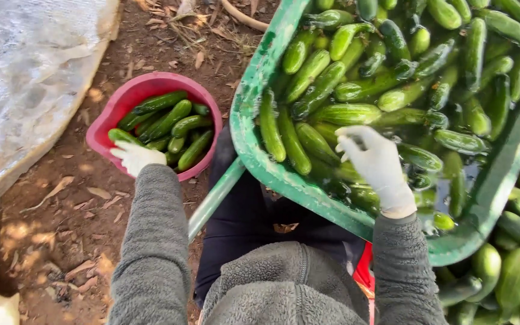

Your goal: Washing and sorting cucumbers from a water-filled wheelbarrow into a bucket

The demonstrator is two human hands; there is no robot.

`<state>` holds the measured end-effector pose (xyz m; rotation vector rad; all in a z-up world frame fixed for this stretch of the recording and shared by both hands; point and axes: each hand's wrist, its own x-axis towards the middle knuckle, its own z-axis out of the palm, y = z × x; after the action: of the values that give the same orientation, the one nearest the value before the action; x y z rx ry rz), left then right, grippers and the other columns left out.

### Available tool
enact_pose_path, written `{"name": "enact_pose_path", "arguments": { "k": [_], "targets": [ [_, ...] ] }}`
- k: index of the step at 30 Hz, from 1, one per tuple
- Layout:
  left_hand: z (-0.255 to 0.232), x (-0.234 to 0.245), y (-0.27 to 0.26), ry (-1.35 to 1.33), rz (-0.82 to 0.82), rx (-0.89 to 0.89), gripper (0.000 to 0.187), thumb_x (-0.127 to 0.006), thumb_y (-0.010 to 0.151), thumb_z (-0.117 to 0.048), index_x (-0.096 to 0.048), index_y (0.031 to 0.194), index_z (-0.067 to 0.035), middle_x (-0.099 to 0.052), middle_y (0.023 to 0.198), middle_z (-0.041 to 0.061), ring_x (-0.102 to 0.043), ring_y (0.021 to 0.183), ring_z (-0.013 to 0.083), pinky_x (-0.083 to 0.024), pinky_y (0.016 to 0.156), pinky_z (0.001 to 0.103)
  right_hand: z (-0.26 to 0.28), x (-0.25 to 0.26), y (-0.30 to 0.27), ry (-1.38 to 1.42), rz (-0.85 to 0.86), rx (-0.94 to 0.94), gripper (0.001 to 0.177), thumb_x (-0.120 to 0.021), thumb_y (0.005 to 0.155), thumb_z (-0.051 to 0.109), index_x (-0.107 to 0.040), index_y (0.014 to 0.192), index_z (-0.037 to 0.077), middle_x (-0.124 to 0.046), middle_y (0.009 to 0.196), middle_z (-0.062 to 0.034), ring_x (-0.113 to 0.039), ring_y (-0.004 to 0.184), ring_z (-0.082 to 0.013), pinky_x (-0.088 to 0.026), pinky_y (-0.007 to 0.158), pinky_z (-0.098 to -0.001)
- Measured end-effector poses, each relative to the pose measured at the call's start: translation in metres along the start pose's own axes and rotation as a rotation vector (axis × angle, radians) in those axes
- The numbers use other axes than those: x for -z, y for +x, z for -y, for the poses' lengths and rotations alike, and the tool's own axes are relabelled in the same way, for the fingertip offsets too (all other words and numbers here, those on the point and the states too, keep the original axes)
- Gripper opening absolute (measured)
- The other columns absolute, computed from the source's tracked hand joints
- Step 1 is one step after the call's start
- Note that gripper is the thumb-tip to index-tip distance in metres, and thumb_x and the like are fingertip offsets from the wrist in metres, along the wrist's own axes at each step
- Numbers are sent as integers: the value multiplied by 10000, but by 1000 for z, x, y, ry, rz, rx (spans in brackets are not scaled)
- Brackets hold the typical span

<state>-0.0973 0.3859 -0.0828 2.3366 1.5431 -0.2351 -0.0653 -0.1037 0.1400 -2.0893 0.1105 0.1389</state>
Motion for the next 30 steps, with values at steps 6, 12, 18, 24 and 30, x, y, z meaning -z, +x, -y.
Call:
{"name": "enact_pose_path", "arguments": {
  "k": [6,12,18,24,30],
  "targets": [
    [3,33,-1,431,37,-211,829,-731,890,-74,-320,1609,-105,-191,1669,115,-298,1468,386,-431,1110,501,18,-59,-6,-550,380,-70,422,-680,935,446,-650,1318,272,-762,1125,-40,-731,1015,-232,-561,934,-423],
    [9,22,16,371,-18,-294,545,-693,935,-222,-552,1450,-111,-384,1558,88,-509,1264,349,-502,988,498,16,-32,9,-603,269,-50,385,-648,982,412,-696,1292,188,-770,1049,-105,-731,994,-326,-558,897,-491],
    [-58,22,14,-112,-370,-553,625,-730,935,-267,-476,1503,-201,-507,1468,84,-544,1289,336,-464,1046,481,-59,27,33,-856,71,-79,382,-729,901,413,-722,1219,201,-737,1177,-99,-686,1118,-342,-534,939,-485],
    [-170,152,-164,-463,-246,-990,453,-635,981,-27,-542,1422,-62,-574,1474,137,-537,1365,302,-385,1150,524,-15,1,24,-744,444,-345,618,-677,912,176,-471,1485,69,-650,1315,-151,-648,1153,-300,-524,1064,-453],
    [-206,117,-269,-395,101,-1541,434,-684,942,-96,-555,1352,-34,-641,1351,139,-620,1246,282,-470,1086,466,-34,20,19,-654,369,-238,767,-655,881,454,-425,1541,139,-525,1510,-107,-503,1369,-344,-377,1147,-447]
  ]
}}
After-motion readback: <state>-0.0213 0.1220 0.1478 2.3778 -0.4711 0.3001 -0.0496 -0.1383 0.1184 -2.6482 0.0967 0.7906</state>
